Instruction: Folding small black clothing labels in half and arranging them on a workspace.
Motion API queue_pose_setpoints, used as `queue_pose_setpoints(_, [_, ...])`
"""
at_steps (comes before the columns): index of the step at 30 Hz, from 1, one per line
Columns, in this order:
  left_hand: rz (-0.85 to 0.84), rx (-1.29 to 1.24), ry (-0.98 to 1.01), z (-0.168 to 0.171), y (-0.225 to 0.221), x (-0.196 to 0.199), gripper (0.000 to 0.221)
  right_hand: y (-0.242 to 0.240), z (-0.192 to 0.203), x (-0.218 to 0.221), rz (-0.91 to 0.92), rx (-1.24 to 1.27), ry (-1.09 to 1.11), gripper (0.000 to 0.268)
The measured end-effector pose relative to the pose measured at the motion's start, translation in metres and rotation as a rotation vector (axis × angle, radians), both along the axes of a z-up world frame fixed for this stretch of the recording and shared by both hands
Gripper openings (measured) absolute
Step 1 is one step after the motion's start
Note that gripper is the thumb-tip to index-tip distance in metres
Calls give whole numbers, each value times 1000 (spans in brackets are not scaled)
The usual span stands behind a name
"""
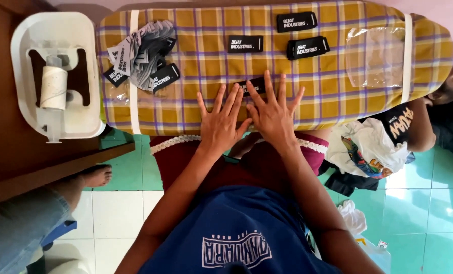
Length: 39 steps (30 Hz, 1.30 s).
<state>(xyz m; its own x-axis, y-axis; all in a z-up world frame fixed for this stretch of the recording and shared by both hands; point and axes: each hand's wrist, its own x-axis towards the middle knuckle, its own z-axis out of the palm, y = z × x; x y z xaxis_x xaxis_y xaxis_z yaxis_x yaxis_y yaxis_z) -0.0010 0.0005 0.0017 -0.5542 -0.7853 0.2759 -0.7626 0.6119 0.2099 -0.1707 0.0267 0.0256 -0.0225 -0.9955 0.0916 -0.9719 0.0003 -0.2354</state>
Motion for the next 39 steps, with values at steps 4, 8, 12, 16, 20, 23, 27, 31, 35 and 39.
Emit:
queue_pose_setpoints(4, [14,47,31,7,1,1,74,1,6,-17,-56,37,4,65])
queue_pose_setpoints(8, [1,80,71,10,1,2,72,8,3,-26,-70,-36,8,70])
queue_pose_setpoints(12, [-42,81,104,10,-4,9,70,10,-12,-27,-77,-36,-34,74])
queue_pose_setpoints(16, [-61,427,1055,23,-19,12,52,26,-36,2,96,-429,-237,66])
queue_pose_setpoints(20, [-172,1046,2200,-13,-88,12,41,51,-9,112,751,-628,-397,45])
queue_pose_setpoints(23, [-343,917,2444,34,-134,-6,31,76,28,130,1202,-280,-521,39])
queue_pose_setpoints(27, [-514,1177,2441,7,-174,-11,36,77,52,147,1295,-189,-728,45])
queue_pose_setpoints(31, [-433,1345,2432,-21,-179,-10,48,65,61,143,1308,-89,-863,51])
queue_pose_setpoints(35, [-438,1349,2392,-18,-179,-9,57,73,56,146,1273,100,-858,78])
queue_pose_setpoints(39, [-472,1378,2354,-21,-176,-9,59,70,50,150,1256,108,-972,73])
